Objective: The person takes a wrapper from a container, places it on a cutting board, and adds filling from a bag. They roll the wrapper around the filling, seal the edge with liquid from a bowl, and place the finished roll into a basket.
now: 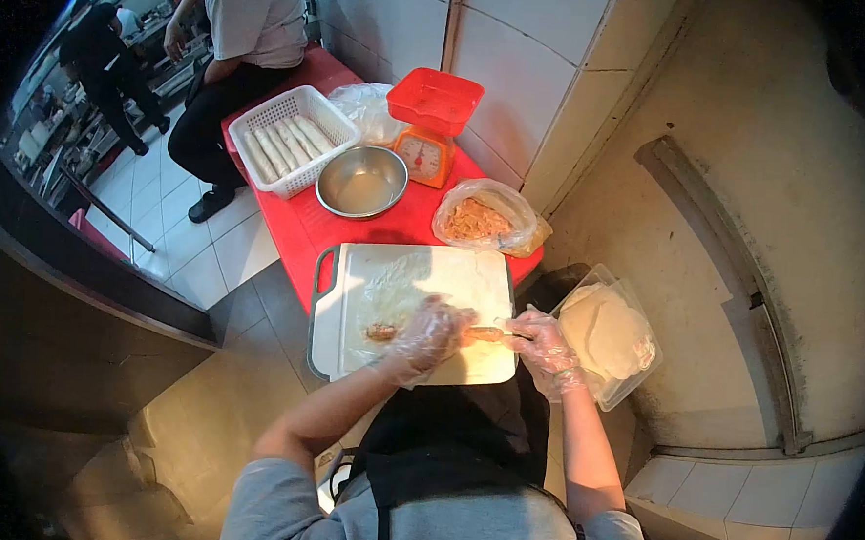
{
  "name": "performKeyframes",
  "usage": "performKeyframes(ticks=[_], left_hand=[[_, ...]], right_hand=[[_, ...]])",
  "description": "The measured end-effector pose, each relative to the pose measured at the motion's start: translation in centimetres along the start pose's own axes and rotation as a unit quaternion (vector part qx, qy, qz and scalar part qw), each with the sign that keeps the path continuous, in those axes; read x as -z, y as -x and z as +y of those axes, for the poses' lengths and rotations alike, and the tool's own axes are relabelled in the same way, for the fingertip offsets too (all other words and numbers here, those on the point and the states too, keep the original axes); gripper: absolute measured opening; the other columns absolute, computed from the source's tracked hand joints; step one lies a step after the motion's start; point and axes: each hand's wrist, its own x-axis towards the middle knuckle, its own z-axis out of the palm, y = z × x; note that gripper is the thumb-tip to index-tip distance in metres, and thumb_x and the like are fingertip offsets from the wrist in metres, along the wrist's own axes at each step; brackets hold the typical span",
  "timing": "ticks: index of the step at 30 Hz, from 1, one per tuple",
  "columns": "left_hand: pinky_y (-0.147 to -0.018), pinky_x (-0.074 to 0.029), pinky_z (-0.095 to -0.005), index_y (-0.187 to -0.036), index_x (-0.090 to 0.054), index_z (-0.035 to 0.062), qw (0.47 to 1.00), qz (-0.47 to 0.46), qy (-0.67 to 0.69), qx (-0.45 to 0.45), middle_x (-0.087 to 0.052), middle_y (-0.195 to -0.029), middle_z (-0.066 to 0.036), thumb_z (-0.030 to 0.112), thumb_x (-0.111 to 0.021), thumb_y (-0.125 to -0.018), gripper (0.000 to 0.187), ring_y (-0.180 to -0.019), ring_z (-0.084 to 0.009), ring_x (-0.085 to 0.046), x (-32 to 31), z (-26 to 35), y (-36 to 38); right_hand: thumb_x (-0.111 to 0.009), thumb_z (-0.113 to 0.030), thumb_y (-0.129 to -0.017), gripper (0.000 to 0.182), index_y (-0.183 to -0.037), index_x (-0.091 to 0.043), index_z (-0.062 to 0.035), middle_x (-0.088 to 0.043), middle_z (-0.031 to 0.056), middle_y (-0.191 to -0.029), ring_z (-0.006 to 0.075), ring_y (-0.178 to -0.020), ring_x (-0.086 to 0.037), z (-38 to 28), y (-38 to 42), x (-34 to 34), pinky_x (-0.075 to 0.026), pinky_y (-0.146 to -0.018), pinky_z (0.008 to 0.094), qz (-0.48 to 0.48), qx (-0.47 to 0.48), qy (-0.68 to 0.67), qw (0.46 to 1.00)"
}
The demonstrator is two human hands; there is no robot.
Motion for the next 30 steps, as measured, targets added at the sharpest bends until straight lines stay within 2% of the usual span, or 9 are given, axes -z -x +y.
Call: performKeyframes(ticks=[5, 9, 13, 18, 21, 24, 27, 29, 30], left_hand=[[-0.104, -0.042, -0.052, -0.115, -0.07, 0.0166, 0.991, -0.054, -0.088, 0.088, -0.067, -0.08, -0.008, 0.028, -0.073, -0.082, 0.035, -0.085, -0.0278, -0.066, 5.3, -1.8, 3.6], [-0.103, -0.043, -0.0514, -0.111, -0.071, 0.0166, 0.99, 0.008, -0.109, 0.084, -0.065, -0.076, -0.006, 0.032, -0.077, -0.078, 0.036, -0.081, -0.0268, -0.066, 7.6, -4.8, 7.3], [-0.105, -0.04, -0.0483, -0.108, -0.073, 0.0155, 0.994, 0.041, -0.051, 0.083, -0.069, -0.085, -0.005, 0.029, -0.082, -0.075, 0.036, -0.09, -0.0261, -0.067, 9.2, -5.5, 8.7], [-0.102, -0.04, -0.0455, -0.111, -0.07, 0.013, 0.996, 0.007, -0.01, 0.083, -0.07, -0.096, -0.006, 0.03, -0.086, -0.072, 0.045, -0.099, -0.0263, -0.066, 9.0, -6.9, 9.4], [-0.101, -0.04, -0.0461, -0.113, -0.068, 0.0148, 0.995, 0.044, -0.035, 0.087, -0.068, -0.11, -0.007, 0.034, -0.088, -0.069, 0.053, -0.108, -0.0271, -0.062, 9.4, -5.2, 8.9], [-0.102, -0.038, -0.0475, -0.117, -0.068, 0.0198, 0.995, 0.056, -0.056, 0.066, -0.062, -0.123, -0.007, 0.039, -0.09, -0.065, 0.06, -0.116, -0.0271, -0.058, 9.7, -3.0, 8.6], [-0.103, -0.035, -0.052, -0.114, -0.07, 0.0273, 0.995, 0.032, -0.077, 0.047, -0.057, -0.131, -0.005, 0.04, -0.09, -0.064, 0.056, -0.12, -0.0265, -0.053, 7.9, -1.9, 9.6], [-0.104, -0.033, -0.0531, -0.112, -0.071, 0.0279, 0.992, 0.034, -0.111, 0.044, -0.055, -0.132, -0.005, 0.041, -0.089, -0.063, 0.053, -0.122, -0.0268, -0.051, 6.6, -0.8, 9.6], [-0.104, -0.032, -0.0536, -0.105, -0.072, 0.0285, 0.993, 0.049, -0.092, 0.06, -0.058, -0.129, -0.003, 0.039, -0.085, -0.067, 0.041, -0.117, -0.0298, -0.053, 6.8, 0.2, 8.9]], right_hand=[[-0.076, -0.025, -0.084, 0.033, -0.107, -0.074, -0.0013, -0.068, 0.0123, -0.086, 0.0299, -0.086, -0.064, -0.3, 0.6, 0.7, -0.041, -0.107, 0.0482, 0.015, 0.004, 0.018, 1.0], [-0.074, -0.019, -0.084, 0.03, -0.108, -0.074, -0.0016, -0.069, 0.0128, -0.085, 0.0295, -0.087, -0.064, -3.1, 0.3, 1.8, -0.042, -0.105, 0.0473, 0.043, -0.01, -0.009, 0.999], [-0.073, -0.015, -0.08, 0.028, -0.106, -0.076, -0.0057, -0.07, 0.0119, -0.087, 0.0302, -0.092, -0.064, -5.9, -0.6, 2.3, -0.044, -0.102, 0.0465, 0.006, 0.006, 0.007, 1.0], [-0.079, -0.018, -0.069, 0.03, -0.097, -0.07, -0.0112, -0.066, 0.01, -0.104, 0.033, -0.11, -0.061, -6.2, -0.6, -2.9, -0.043, -0.101, 0.0467, -0.071, 0.168, 0.128, 0.975], [-0.079, -0.02, -0.071, 0.032, -0.1, -0.069, -0.0129, -0.065, 0.0094, -0.103, 0.0333, -0.11, -0.059, -7.7, -0.8, -5.5, -0.042, -0.101, 0.0461, -0.096, 0.129, 0.113, 0.981], [-0.077, -0.02, -0.074, 0.031, -0.102, -0.069, -0.0133, -0.065, 0.0096, -0.106, 0.0342, -0.109, -0.059, -7.7, -0.9, -6.8, -0.043, -0.096, 0.0456, -0.13, 0.116, 0.206, 0.963], [-0.074, -0.018, -0.077, 0.027, -0.102, -0.068, -0.0128, -0.064, 0.0106, -0.108, 0.034, -0.105, -0.058, -3.2, 0.2, -10.3, -0.043, -0.093, 0.0458, 0.015, 0.15, 0.149, 0.977], [-0.073, -0.018, -0.078, 0.025, -0.102, -0.068, -0.0121, -0.064, 0.0115, -0.109, 0.0335, -0.103, -0.058, -3.3, 0.1, -10.5, -0.043, -0.092, 0.0459, 0.0, 0.124, 0.166, 0.978], [-0.072, -0.018, -0.079, 0.024, -0.102, -0.067, -0.0117, -0.064, 0.012, -0.11, 0.0333, -0.102, -0.058, -3.5, -0.1, -10.6, -0.043, -0.091, 0.046, -0.007, 0.111, 0.175, 0.978]])
